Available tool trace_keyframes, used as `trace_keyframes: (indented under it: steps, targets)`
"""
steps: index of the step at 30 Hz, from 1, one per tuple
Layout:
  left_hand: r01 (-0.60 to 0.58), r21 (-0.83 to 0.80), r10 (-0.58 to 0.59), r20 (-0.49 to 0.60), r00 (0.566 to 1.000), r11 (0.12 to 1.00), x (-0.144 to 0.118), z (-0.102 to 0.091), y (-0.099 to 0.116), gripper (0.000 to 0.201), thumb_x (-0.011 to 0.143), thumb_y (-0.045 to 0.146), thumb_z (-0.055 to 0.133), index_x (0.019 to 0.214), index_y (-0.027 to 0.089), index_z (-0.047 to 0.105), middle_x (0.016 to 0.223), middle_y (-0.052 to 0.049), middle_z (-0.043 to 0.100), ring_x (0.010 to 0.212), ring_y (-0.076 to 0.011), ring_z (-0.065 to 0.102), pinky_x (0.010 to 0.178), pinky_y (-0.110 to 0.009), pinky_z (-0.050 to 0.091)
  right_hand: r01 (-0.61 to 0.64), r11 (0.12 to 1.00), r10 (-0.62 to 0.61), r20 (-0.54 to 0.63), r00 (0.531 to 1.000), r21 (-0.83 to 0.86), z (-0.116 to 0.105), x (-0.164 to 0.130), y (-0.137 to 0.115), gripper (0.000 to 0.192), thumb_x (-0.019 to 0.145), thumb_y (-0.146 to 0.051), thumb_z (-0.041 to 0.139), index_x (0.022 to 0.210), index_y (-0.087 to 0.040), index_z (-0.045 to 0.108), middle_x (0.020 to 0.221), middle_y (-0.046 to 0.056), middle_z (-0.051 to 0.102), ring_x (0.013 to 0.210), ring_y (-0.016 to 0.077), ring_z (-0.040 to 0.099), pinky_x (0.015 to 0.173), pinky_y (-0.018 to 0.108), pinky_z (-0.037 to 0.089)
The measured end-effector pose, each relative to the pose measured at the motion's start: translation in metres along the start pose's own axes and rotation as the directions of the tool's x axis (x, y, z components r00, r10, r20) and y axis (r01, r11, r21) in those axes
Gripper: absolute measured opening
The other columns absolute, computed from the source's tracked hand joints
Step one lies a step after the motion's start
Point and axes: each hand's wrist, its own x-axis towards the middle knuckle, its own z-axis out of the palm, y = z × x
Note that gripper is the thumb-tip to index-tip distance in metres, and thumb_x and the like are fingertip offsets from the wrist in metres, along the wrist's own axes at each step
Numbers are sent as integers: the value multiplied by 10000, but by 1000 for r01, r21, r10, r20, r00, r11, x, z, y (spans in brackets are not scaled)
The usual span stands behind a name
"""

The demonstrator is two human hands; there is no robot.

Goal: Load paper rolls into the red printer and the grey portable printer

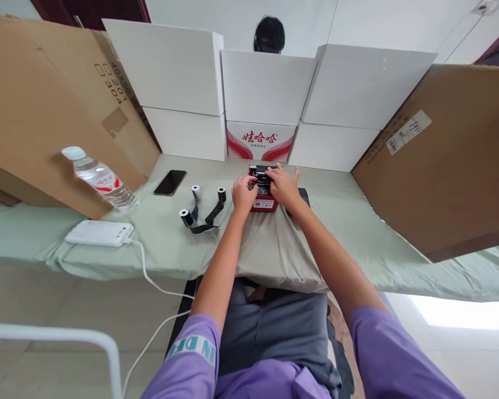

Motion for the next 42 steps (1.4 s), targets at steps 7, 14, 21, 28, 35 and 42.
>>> trace_keyframes:
  steps: [7,14,21,28,35,42]
  targets:
    - [-270,218,166,401,901,938,52,-11,9,218,635,90,816,675,297,757,668,-31,586,777,-282,596,938,-413,462,24,998,-23,-12,1000,56,3,-3,15,603,876,-80,390,1377,-256,677,1540,66,629,1566,308,425,1227,770,137]
    - [-504,370,368,379,849,781,42,-10,-5,177,907,225,601,799,264,737,880,-96,676,913,-292,637,877,-411,471,34,989,-17,-125,992,141,16,2,30,494,901,-138,425,1256,-280,737,1439,60,708,1490,286,503,1197,595,227]
    - [-543,344,465,286,838,766,18,-15,-15,115,905,261,588,866,235,693,1095,-119,669,1049,-289,604,974,-426,476,30,996,-12,-206,978,84,38,-14,36,478,940,-278,433,1368,-265,646,1579,99,558,1484,314,483,1182,510,288]
    - [-559,294,484,293,825,775,6,-4,-19,128,915,312,595,886,252,704,1344,-121,650,1311,-337,532,1156,-510,382,-12,999,21,-219,976,41,56,-30,32,621,951,-374,433,1558,-245,434,1622,148,428,1546,361,368,1207,527,304]
    - [-521,333,454,262,852,786,1,0,-31,223,975,389,499,970,241,666,1370,-150,658,1343,-334,551,1154,-500,372,-71,994,89,-230,969,88,65,-38,23,596,996,-301,348,1586,-224,380,1579,162,458,1518,334,391,1205,516,337]
    - [-456,298,430,153,890,839,-3,2,-38,410,1009,531,450,1213,221,624,1364,-166,658,1318,-301,586,1143,-447,404,-111,993,119,-192,974,50,67,-37,19,623,997,-254,325,1619,-211,322,1618,163,390,1551,336,338,1211,513,349]
